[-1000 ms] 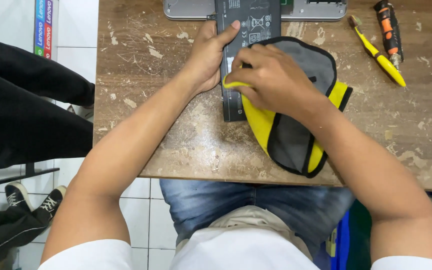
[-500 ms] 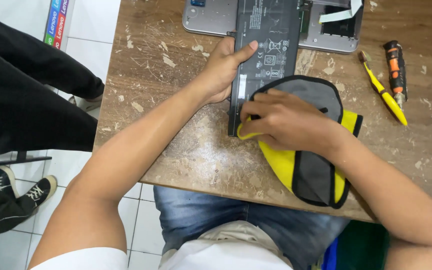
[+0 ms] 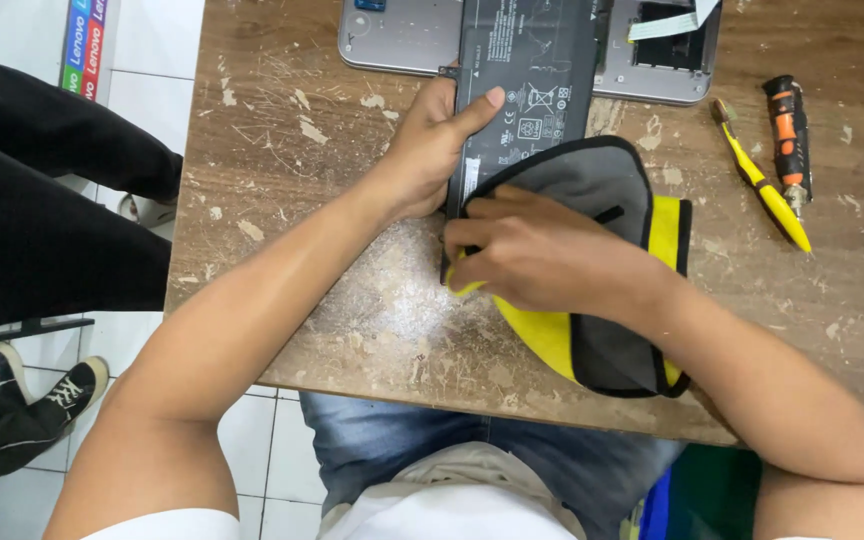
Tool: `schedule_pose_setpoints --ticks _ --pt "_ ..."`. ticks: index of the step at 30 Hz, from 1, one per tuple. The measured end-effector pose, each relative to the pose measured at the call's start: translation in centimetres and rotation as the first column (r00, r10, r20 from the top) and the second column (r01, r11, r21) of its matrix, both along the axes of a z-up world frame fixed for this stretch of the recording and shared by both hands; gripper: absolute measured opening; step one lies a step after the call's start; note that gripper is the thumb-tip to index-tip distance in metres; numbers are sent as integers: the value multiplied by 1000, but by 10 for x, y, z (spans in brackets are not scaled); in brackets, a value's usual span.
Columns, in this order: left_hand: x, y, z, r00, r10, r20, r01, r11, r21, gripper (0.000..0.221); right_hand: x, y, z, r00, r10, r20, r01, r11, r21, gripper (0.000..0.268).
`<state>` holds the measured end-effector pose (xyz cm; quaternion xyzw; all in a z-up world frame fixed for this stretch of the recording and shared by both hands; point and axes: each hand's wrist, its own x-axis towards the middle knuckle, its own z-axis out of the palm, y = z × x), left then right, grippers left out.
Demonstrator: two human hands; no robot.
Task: Removing a battery from a laptop chassis using a screwdriver and cleaning the battery with a cloth
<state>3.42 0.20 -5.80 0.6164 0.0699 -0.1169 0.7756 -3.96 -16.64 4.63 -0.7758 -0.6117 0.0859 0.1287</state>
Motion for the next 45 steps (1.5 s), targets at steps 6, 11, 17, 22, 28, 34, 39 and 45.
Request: schedule_pose_setpoints --ticks 6,11,17,22,28,34,39,45 --pt "-3 2 16 994 -98 47 103 986 -134 30 10 -51 23 957 -213 -195 93 867 -489 25" --pt "-5 0 22 996 -91 25 95 974 -205 25 8 -51 27 970 -183 -161 97 897 -432 34" --pt "-5 2 23 997 -80 -18 75 978 -195 29 23 -60 28 967 -251 -40 226 922 -315 31" --pt "-5 1 17 992 -106 71 120 966 -230 23 28 -54 31 956 -292 9 288 938 -192 33" --pt "-8 3 21 984 -157 84 167 978 -128 24 5 -34 35 979 -128 -160 72 945 -318 34" --pt "-4 2 13 996 -91 0 91 994 -58 38 18 -48 36 961 -255 -108 197 903 -381 28" --pt "-8 1 13 997 -52 52 55 997 -55 41 -1 -34 23 983 -67 -170 16 959 -283 42" --pt "-11 -3 10 988 48 144 -63 993 102 50 3 -11 -2 986 -168 4 167 985 45 16"
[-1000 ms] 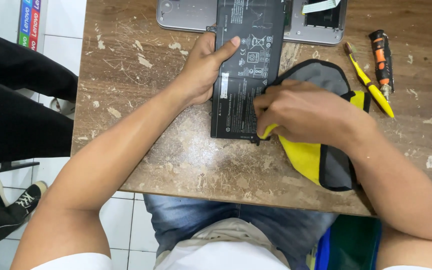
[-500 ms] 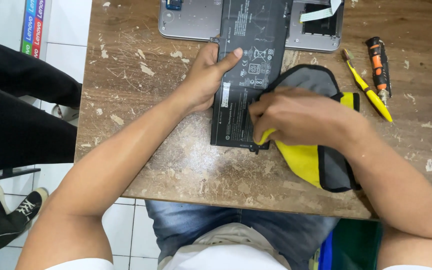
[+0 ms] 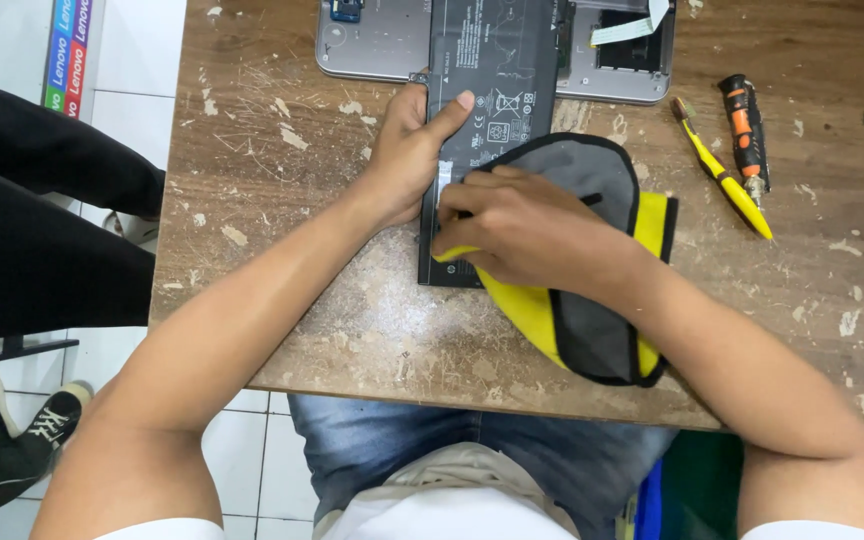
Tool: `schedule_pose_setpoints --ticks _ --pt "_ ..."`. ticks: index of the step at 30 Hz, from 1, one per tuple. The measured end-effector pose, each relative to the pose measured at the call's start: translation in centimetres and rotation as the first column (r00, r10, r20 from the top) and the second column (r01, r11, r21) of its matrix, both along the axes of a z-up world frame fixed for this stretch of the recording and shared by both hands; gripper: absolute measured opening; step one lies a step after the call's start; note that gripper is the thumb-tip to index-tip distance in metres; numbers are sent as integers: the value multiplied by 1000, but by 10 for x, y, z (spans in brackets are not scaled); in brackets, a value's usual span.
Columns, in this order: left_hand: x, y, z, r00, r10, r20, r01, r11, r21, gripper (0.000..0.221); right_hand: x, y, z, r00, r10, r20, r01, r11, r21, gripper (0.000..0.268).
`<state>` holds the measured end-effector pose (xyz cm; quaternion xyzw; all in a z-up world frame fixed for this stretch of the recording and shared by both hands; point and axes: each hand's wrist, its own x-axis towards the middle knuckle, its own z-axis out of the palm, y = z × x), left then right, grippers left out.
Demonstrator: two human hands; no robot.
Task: Removing a battery from a laptop chassis using a screwdriver and cleaning the battery with a cloth
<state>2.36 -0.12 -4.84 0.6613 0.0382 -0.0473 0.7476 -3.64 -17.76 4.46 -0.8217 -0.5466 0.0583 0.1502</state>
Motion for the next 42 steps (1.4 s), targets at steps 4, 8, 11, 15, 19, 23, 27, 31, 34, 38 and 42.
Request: schedule_pose_setpoints --ticks 4,8,11,15,19,23,27,31,34,38,42 --pt "0 -1 13 995 -3 -97 11 997 80 50 7 7 -8 990 -109 93 98 989 113 26" --pt "-1 -4 18 977 14 -211 -11 1000 14 44 13 3 -11 894 -279 352 204 951 234 14" --pt "-4 -2 15 979 45 -201 -52 998 -31 43 3 8 -8 941 -213 264 155 963 222 10" --pt "0 -1 1 991 39 -126 -53 993 -110 43 -6 7 3 991 116 -69 -104 982 155 21" --pt "2 -1 6 988 17 -155 -24 998 -49 43 10 -8 2 973 209 -101 -196 972 130 29" --pt "5 -2 3 988 31 -153 -32 999 -3 43 32 -31 -5 995 -62 77 43 971 234 32" --pt "-6 -4 34 959 58 -278 -67 997 -23 83 18 -20 -8 920 -308 242 220 917 332 22" --pt "-19 -2 55 986 -107 -125 93 989 -114 108 -1 -4 -10 977 -139 164 87 954 288 21" --pt "-18 -1 54 981 -84 -177 52 983 -177 122 9 -7 -9 972 -65 227 12 974 228 20" --pt "-19 -2 65 973 -86 -213 57 989 -139 134 20 -12 -9 889 -353 291 256 911 324 22" --pt "-22 -1 65 974 -104 -203 71 984 -162 134 1 4 -2 945 -231 230 156 941 301 15"
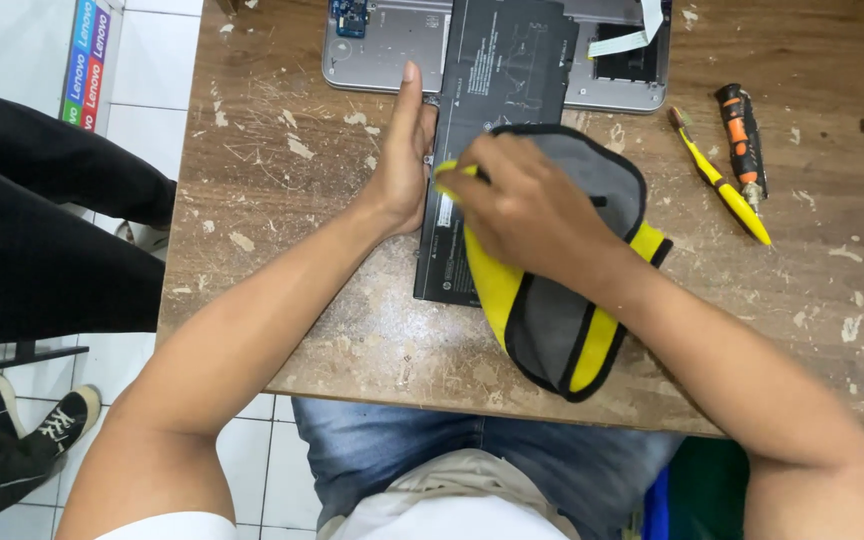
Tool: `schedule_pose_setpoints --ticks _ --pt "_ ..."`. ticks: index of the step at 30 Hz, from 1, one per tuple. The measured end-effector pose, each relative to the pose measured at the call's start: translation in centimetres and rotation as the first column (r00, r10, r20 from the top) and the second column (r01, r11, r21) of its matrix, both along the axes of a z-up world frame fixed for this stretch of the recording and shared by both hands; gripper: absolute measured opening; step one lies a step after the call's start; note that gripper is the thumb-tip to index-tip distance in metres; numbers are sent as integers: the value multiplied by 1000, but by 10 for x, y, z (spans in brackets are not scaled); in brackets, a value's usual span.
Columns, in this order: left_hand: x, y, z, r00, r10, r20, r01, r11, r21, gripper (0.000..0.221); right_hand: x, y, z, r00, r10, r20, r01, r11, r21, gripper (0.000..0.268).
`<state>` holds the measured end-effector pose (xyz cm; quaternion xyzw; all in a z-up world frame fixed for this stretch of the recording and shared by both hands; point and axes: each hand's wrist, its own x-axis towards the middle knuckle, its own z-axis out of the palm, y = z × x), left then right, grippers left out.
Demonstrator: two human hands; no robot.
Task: Removing a battery from a laptop chassis using a screwdriver and cleaning the battery with a cloth
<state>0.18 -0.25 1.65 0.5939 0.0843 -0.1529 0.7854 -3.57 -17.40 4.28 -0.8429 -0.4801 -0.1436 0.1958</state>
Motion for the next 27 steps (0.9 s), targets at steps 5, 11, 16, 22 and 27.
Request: schedule_pose_setpoints --ticks 5,11,16,22,27 --pt "2 0 -3 1000 29 -7 -30 996 -81 100 19 -15 -4 995 93 -24 -94 995 -45 27" --pt "-1 1 6 999 -37 1 37 995 -91 122 24 -27 3 986 -159 57 157 987 41 29" --pt "4 3 -17 998 -49 45 47 998 43 136 5 -9 -5 995 79 -59 -81 996 -25 28" --pt "16 7 -59 980 94 176 -126 975 184 58 4 -19 -3 948 319 -18 -319 939 -127 18" --pt "22 12 -56 963 113 244 -153 976 155 60 42 -57 -18 976 190 111 -197 979 57 41"
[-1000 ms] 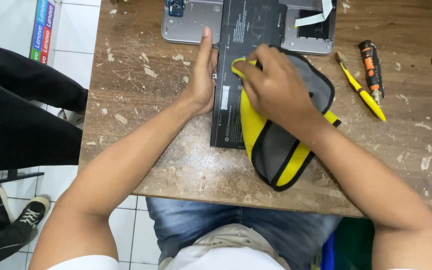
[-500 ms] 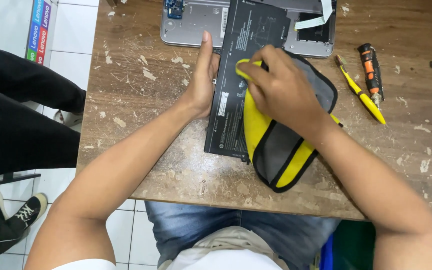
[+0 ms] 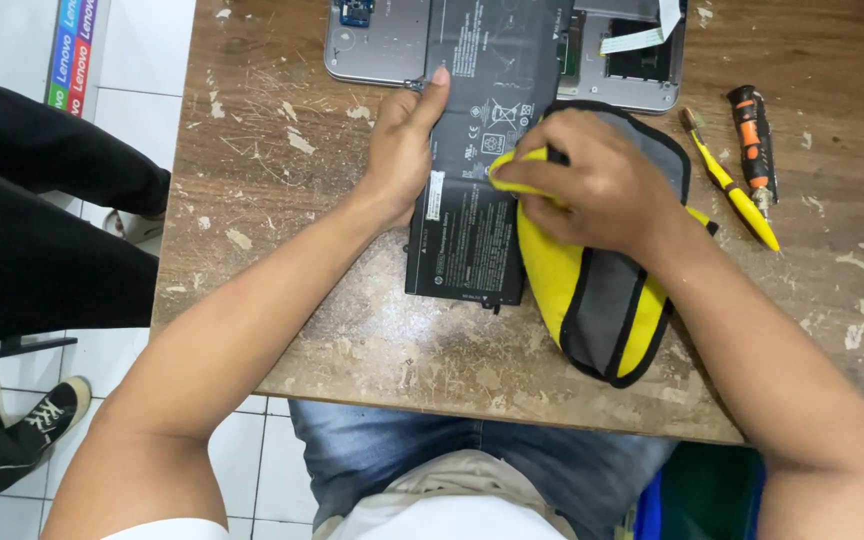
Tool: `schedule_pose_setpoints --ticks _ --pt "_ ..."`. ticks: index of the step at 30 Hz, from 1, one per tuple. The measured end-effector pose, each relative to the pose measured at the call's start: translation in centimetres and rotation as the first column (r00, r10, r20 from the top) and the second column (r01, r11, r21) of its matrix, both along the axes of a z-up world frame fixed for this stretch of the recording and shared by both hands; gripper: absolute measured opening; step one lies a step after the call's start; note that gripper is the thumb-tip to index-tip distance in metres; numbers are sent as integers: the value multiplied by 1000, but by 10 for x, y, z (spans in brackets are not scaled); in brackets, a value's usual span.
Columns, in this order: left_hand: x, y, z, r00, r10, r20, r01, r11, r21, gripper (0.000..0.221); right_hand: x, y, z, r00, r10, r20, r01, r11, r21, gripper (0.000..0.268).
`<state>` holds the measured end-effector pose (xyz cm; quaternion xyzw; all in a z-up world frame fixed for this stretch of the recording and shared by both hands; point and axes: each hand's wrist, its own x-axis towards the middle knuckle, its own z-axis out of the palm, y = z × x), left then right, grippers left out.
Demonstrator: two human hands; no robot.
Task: Removing a battery from a laptop chassis using a screwdriver and cleaning the battery with a cloth
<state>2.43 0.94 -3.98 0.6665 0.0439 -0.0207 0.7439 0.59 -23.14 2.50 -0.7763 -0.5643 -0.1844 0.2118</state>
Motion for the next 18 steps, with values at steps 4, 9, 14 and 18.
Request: schedule_pose_setpoints --ticks 4,9,14,18 --pt "-3 1 7 1000 -29 12 28 999 16 63 -8 3 5 999 -14 -42 17 997 69 28" --pt "-6 2 15 1000 -9 -28 8 1000 -27 64 -5 1 3 988 150 44 -154 983 96 22" --pt "-1 9 14 1000 14 -6 -15 999 -29 65 -8 -14 -3 993 -103 -55 107 992 72 32" --pt "-2 12 14 999 39 4 -39 999 -26 65 -15 1 -9 999 31 12 -32 994 108 24"
